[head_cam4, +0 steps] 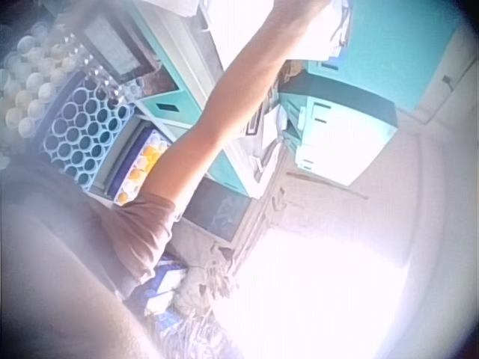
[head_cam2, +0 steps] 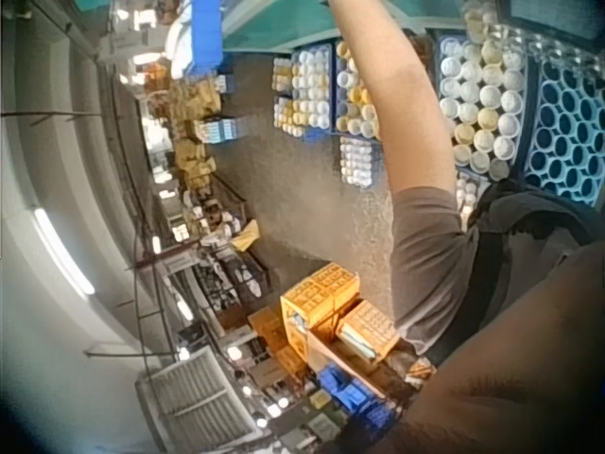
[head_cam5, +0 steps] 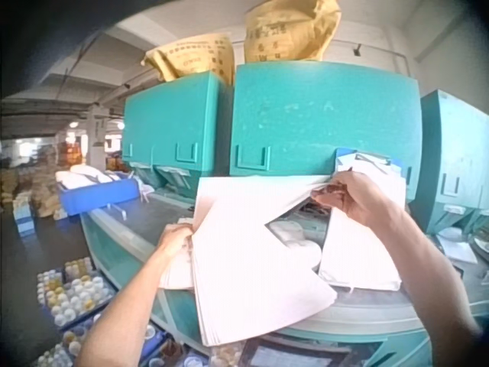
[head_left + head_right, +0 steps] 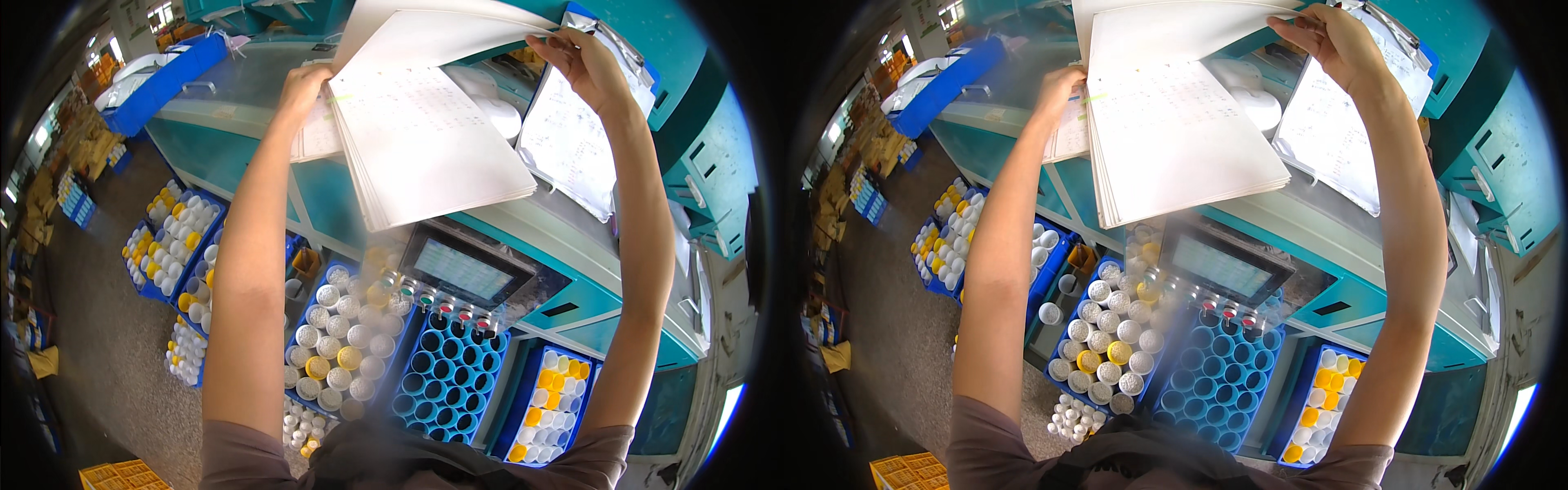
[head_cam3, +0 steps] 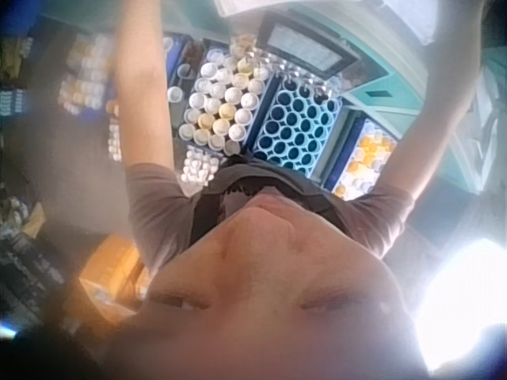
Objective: The person retrieves blue trays and uses a green handheld dispenser to fill white and yellow cups with liquid. They place filled trays on a workbench, write on a clipboard, and continue filling additional trays.
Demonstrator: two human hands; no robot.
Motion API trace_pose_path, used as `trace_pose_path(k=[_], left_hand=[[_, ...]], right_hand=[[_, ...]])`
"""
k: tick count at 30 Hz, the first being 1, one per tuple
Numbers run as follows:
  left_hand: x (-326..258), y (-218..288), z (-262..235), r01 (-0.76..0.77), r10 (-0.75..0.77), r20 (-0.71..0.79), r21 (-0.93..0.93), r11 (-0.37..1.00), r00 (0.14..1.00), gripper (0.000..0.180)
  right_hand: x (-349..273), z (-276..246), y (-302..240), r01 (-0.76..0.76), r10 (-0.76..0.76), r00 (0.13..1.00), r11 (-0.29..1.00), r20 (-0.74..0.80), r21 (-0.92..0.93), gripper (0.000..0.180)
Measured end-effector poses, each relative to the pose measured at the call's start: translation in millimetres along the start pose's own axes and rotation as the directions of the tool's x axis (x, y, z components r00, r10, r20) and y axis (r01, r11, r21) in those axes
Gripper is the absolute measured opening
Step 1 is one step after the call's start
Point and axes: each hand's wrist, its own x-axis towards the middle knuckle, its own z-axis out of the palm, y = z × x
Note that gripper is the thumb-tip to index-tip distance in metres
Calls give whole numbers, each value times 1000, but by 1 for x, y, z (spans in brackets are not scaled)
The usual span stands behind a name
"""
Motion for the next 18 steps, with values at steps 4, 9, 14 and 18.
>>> trace_pose_path(k=[4, 9, 14, 18], left_hand=[[-1, 0, 0, 5, -5, -10, 17, 1000, 1000, 33], [-3, 0, 3, -39, 36, 17, 141, 989, 999, 39], [1, -3, 1, -24, 26, -8, 193, 981, 1000, 41], [5, -6, -1, -44, 46, -3, 226, 973, 999, 44]], right_hand=[[3, 4, 2, 68, -67, 998, 996, -18, 66, 30], [-15, 19, 5, 122, -116, 992, 983, -46, 135, 35], [-71, 23, 30, 113, -94, 993, 656, 67, -746, 15], [-104, 24, 56, -36, 249, 964, 474, 94, -880, 28]])
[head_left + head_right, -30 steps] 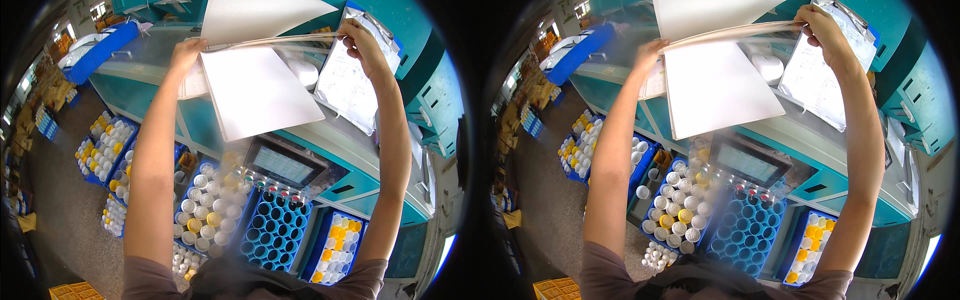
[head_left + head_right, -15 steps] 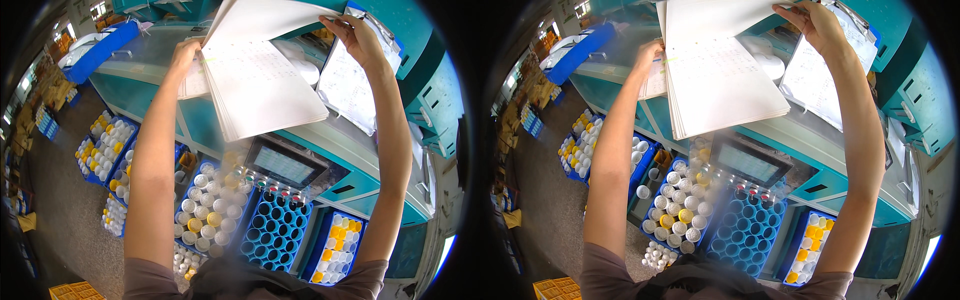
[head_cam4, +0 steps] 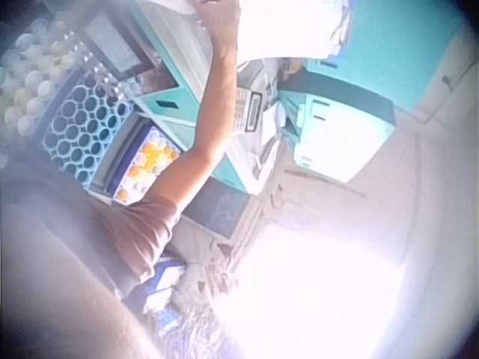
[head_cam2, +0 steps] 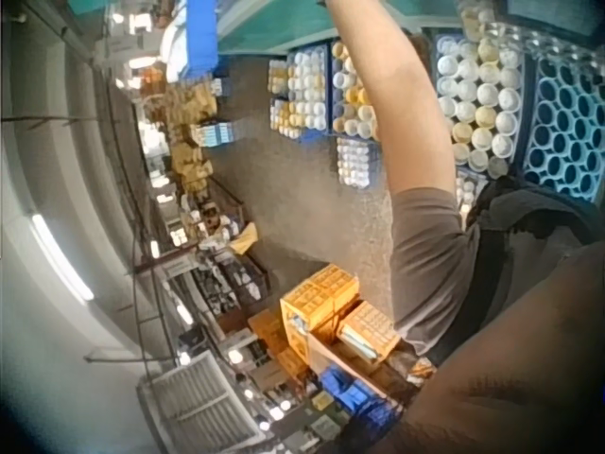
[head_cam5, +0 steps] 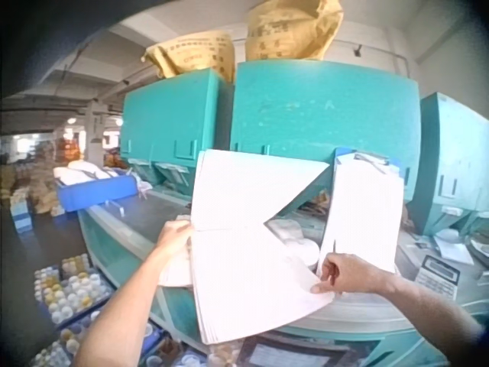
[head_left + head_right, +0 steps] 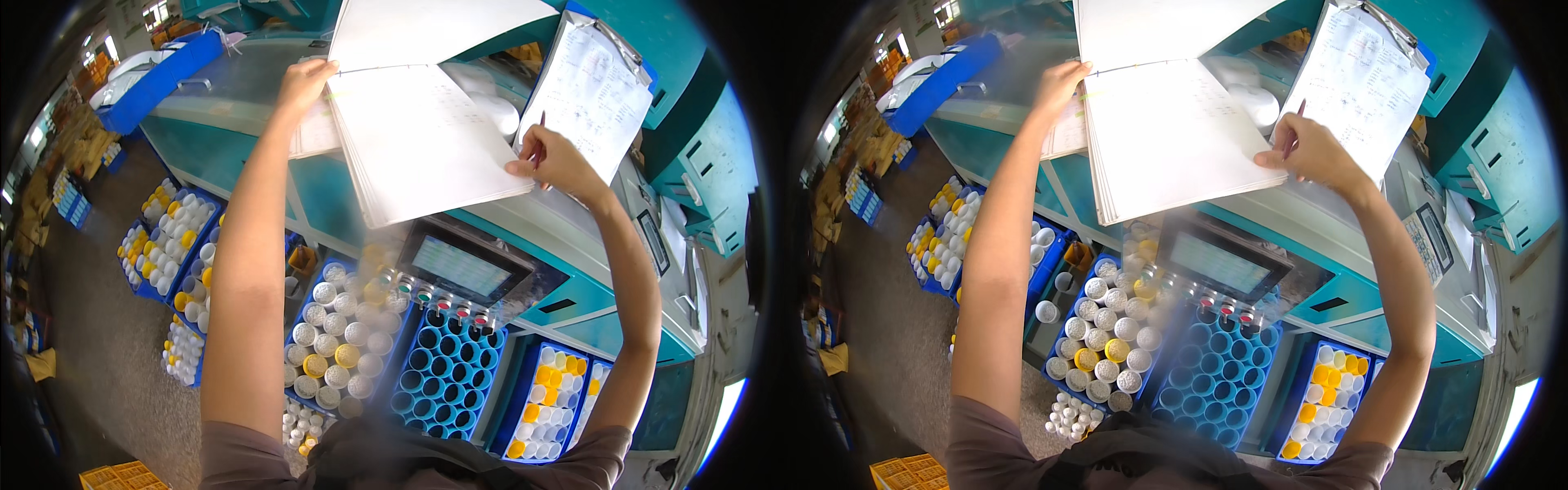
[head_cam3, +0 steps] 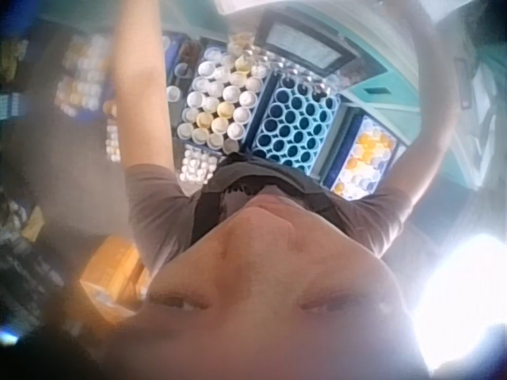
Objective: The person retrieves blue trays and uses a green handheld dispenser to fill white and yellow cups with liquid. They place filled trays on a workbench, write on a clipboard, and continue filling additional trays.
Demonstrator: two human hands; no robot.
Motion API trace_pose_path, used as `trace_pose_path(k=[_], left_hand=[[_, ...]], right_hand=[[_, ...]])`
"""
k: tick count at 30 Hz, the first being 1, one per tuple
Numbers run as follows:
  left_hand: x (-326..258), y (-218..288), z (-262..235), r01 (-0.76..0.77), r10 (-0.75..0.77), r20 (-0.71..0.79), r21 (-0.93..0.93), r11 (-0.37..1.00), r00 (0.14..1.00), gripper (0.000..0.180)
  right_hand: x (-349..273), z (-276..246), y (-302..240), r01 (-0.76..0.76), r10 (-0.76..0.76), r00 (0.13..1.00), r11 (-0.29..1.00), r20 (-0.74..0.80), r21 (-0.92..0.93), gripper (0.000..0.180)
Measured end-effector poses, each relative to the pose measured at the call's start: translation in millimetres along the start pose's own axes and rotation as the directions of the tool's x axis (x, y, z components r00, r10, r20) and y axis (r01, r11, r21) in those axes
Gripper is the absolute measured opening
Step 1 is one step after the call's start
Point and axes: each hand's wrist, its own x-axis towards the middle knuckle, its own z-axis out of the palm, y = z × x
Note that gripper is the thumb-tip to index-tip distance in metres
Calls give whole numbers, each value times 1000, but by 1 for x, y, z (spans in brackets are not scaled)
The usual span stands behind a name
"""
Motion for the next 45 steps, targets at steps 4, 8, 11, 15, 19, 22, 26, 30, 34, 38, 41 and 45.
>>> trace_pose_path(k=[4, 8, 11, 15, 19, 22, 26, 30, 34, 38, 41, 45], left_hand=[[0, -2, 1, 22, -23, -18, -13, 1000, 1000, 46], [0, -3, 1, 13, -14, -24, -38, 999, 1000, 46], [0, -4, 1, 9, -9, -3, -55, 998, 1000, 45], [2, -5, 0, 27, -26, 10, -69, 997, 1000, 43], [2, -5, -3, 29, -16, 51, -259, 965, 999, 38], [0, -3, -5, 46, -28, 86, -223, 974, 996, 34], [-5, 0, 1, -4, 8, 37, -103, 995, 999, 32], [-5, 1, 2, 44, -44, 24, -17, 999, 999, 36], [-2, -1, 2, 36, -36, 4, 33, 999, 999, 38], [0, -3, 2, 27, -26, -19, 59, 998, 999, 39], [1, -3, 1, 31, -30, -20, 46, 998, 999, 43], [1, -2, 3, 44, -45, -59, -18, 999, 997, 42]], right_hand=[[2, 8, 9, -85, 87, 996, 960, 2, 268, 29], [7, 0, 12, 33, -16, 993, 988, -114, 151, 27], [7, -14, 7, 66, -48, 986, 991, -158, 113, 24], [15, -30, -11, 118, 22, 981, 722, -193, 682, 18], [32, -24, -38, 324, 35, 925, 448, -378, 833, 28], [36, -22, -53, 364, 14, 916, 391, -401, 845, 35], [34, -24, -54, 394, 36, 907, 280, -420, 875, 36], [30, -21, -33, 441, -1, 858, 515, -514, 735, 30], [12, 6, 0, 300, -116, 845, 911, -522, 283, 24], [-14, 40, 25, 367, -329, 792, 930, -515, -29, 17], [-23, 52, 36, 373, -360, 793, 925, -492, -75, 14], [-20, 57, 42, 394, -340, 755, 919, -561, -27, 15]])
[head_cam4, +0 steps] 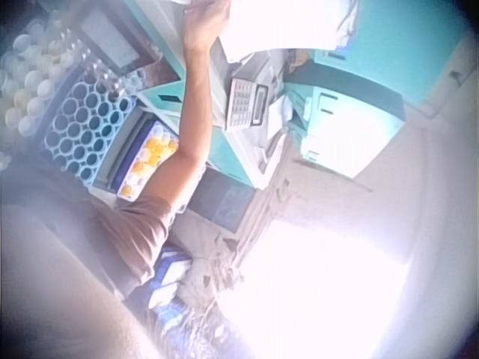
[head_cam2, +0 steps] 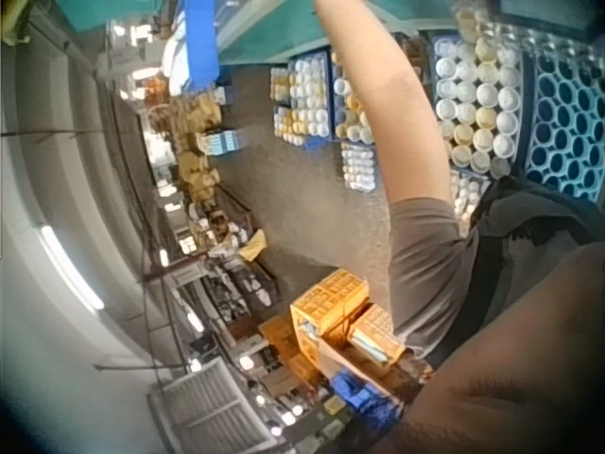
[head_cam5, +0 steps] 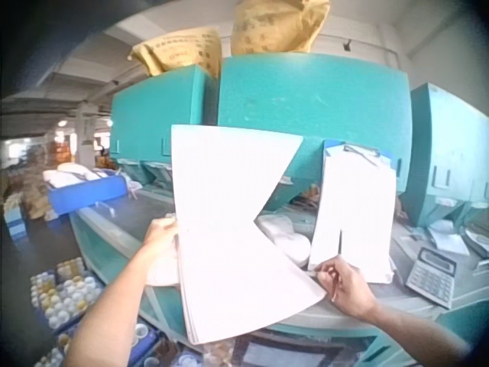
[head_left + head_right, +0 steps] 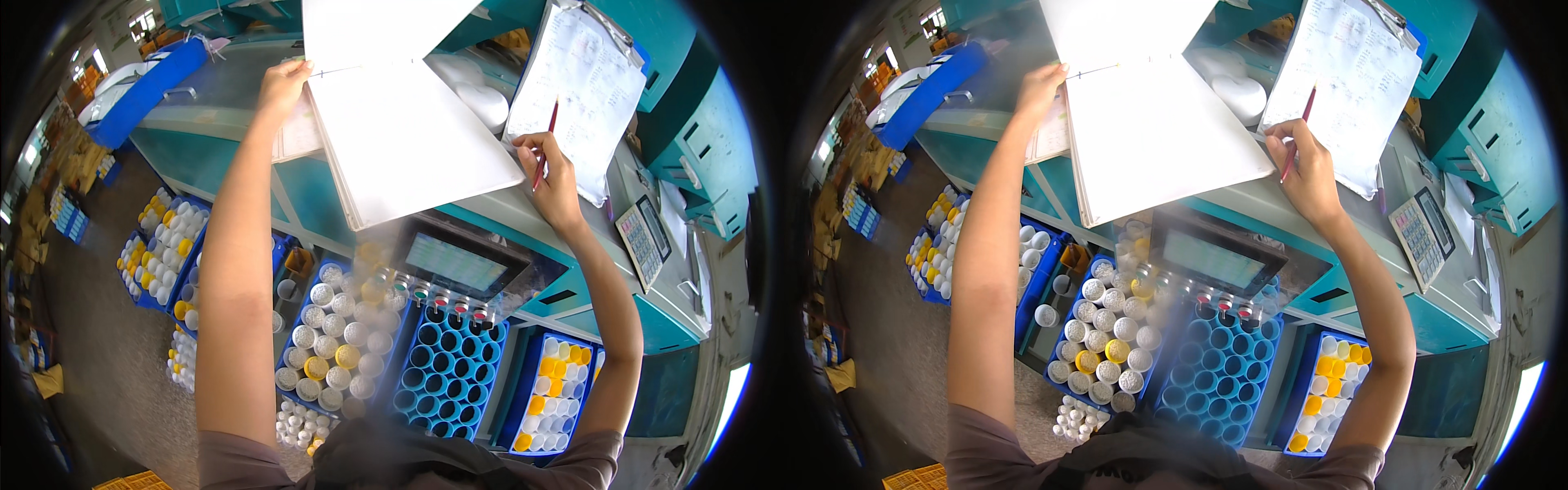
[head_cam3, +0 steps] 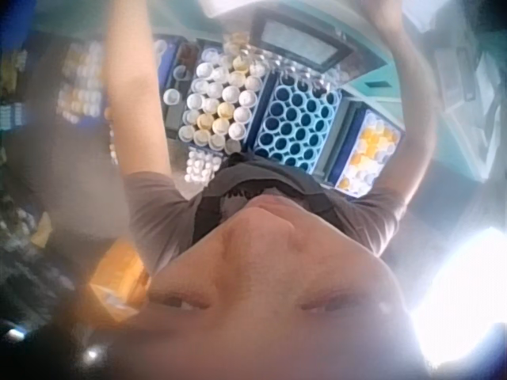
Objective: The person retrieves blue trays and uses a green handheld dispenser to fill white and yellow cups with liquid. They place filled trays on a workbench, write on a clipboard, and continue filling additional trays.
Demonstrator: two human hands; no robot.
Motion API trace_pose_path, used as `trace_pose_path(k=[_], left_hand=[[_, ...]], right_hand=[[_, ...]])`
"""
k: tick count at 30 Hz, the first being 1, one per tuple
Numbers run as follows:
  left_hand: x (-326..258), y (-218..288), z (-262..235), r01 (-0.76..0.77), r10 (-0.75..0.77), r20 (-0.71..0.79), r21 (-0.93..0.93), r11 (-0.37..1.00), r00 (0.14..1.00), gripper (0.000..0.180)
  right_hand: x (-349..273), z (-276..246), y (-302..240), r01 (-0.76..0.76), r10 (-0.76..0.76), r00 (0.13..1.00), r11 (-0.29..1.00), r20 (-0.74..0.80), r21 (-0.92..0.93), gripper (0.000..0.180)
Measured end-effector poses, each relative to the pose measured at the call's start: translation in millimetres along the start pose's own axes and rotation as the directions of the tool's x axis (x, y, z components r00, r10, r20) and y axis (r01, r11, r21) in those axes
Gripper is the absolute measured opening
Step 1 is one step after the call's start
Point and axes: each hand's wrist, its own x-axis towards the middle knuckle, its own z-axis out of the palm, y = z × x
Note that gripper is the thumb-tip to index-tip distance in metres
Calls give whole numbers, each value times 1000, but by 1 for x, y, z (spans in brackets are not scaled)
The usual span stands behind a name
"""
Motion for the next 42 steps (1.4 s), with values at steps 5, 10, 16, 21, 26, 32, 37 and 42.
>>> trace_pose_path(k=[5, 10, 16, 21, 26, 32, 37, 42], left_hand=[[-1, 1, 1, 23, -23, 7, -12, 1000, 1000, 41], [2, 2, 0, 73, -73, 4, -13, 997, 997, 40], [-2, 3, -1, 52, -52, 12, -4, 999, 999, 39], [-2, 5, 0, 76, -76, -9, 13, 997, 997, 39], [1, -1, 0, 57, -57, 2, 8, 998, 998, 39], [5, -4, 1, 60, -60, -8, 28, 998, 998, 39], [3, -5, 0, 27, -27, 10, -4, 1000, 1000, 39], [4, -6, 0, -16, 16, 20, 27, 999, 1000, 39]], right_hand=[[-1, 1, 2, 26, -26, 1000, 999, 9, -36, 18], [-1, 0, 1, -15, 17, 999, 998, 30, -60, 21], [-2, 0, 1, -14, 17, 999, 997, 42, -77, 22], [-1, 0, 2, -21, 25, 998, 997, 53, -78, 22], [-1, 1, 3, -29, 33, 998, 997, 54, -75, 21], [-1, 1, 3, -25, 29, 998, 997, 55, -70, 19], [-1, 2, 4, -4, 6, 999, 998, 38, -64, 19], [-1, 1, 5, -3, 5, 999, 999, 37, -50, 20]])
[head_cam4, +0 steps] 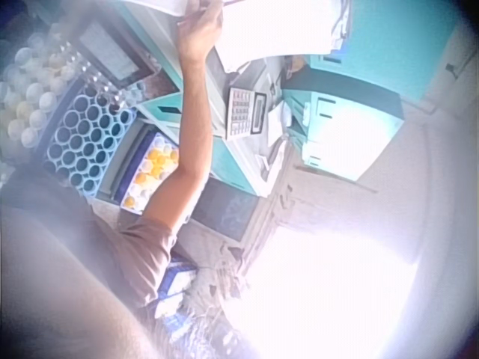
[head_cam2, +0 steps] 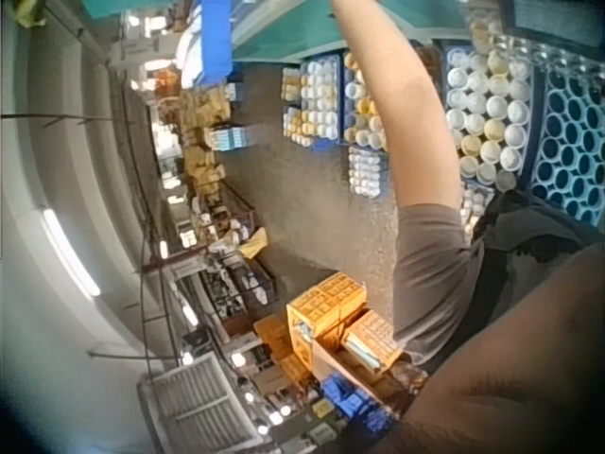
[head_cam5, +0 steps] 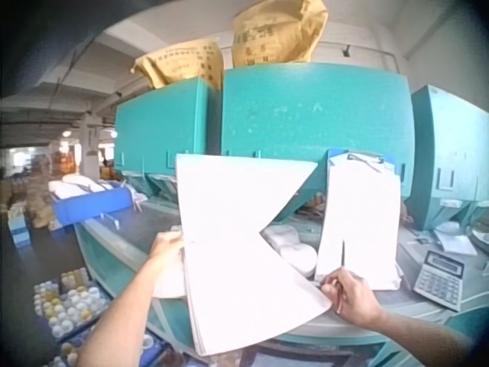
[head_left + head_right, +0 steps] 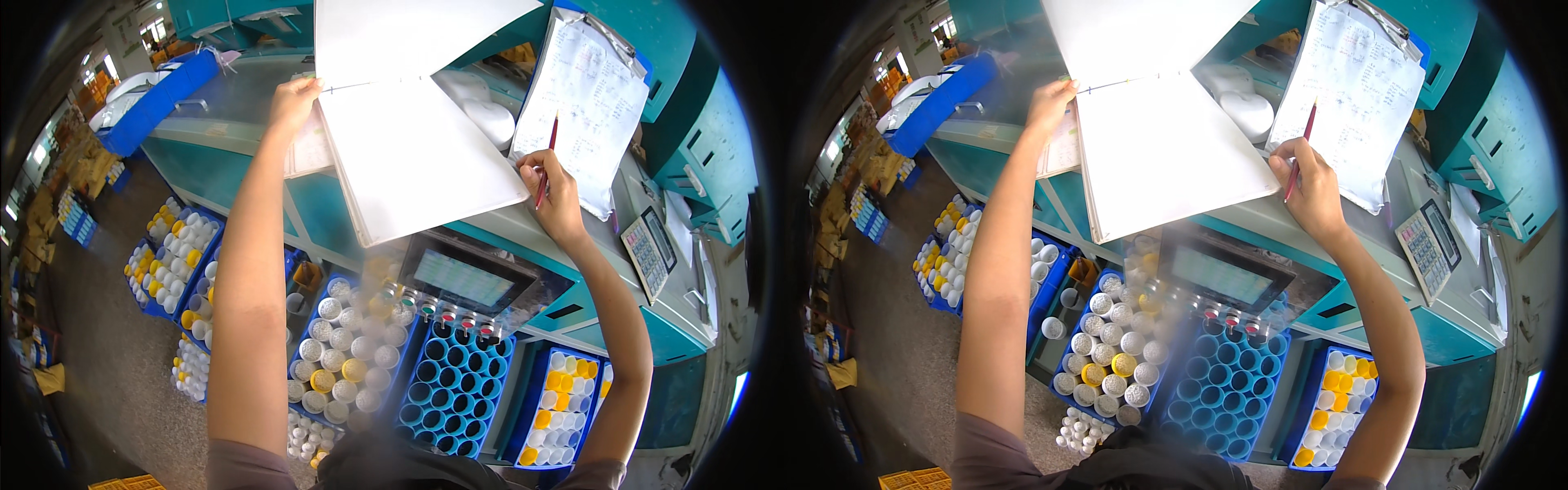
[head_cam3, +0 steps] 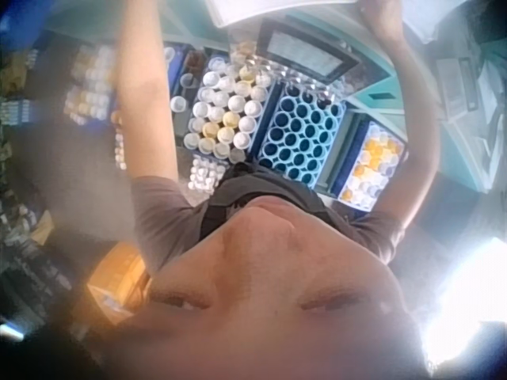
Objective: The person retrieves blue trays and uses a green handheld dispenser to fill white and yellow cups with liquid. They place filled trays on a workbench, write on a clipboard, and continue filling additional trays.
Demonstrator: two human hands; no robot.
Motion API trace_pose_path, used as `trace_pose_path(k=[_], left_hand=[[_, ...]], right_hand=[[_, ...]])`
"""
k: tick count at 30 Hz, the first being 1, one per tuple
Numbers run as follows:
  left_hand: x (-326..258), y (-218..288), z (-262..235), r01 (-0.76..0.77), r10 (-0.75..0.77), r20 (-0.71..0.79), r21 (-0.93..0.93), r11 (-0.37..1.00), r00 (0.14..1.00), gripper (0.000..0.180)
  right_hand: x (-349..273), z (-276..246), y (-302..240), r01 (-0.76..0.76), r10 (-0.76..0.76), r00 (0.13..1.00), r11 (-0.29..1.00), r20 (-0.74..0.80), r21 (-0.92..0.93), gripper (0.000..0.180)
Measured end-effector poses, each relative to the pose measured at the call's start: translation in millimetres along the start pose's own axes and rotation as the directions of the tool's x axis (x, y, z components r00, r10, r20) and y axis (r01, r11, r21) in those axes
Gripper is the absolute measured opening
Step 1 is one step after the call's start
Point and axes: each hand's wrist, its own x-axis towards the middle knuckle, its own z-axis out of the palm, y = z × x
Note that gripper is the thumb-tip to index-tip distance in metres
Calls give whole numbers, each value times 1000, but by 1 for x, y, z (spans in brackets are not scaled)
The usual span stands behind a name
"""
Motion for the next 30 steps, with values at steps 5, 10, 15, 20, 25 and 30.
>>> trace_pose_path(k=[5, 10, 15, 20, 25, 30], left_hand=[[-1, 1, -1, 13, -13, -12, -10, 1000, 1000, 38], [-3, 5, 0, 93, -96, -43, -69, 993, 994, 34], [-1, 0, -1, 125, -127, -3, -154, 980, 992, 38], [16, -9, -4, 100, -96, 43, -114, 988, 994, 49], [20, -14, -4, 96, -89, 62, -115, 989, 994, 53], [15, -9, -2, 114, -107, 52, -133, 985, 993, 52]], right_hand=[[1, -1, -2, -6, 6, 1000, 1000, 4, 4, 20], [2, 0, 0, 15, -15, 1000, 1000, -26, -8, 18], [-1, 4, 9, 63, -67, 996, 996, -61, -57, 21], [-2, 6, 14, 84, -94, 994, 983, -53, -164, 26], [-3, 7, 13, 89, -100, 993, 983, -64, -160, 26], [-2, 8, 12, 99, -113, 991, 982, -76, -163, 26]])
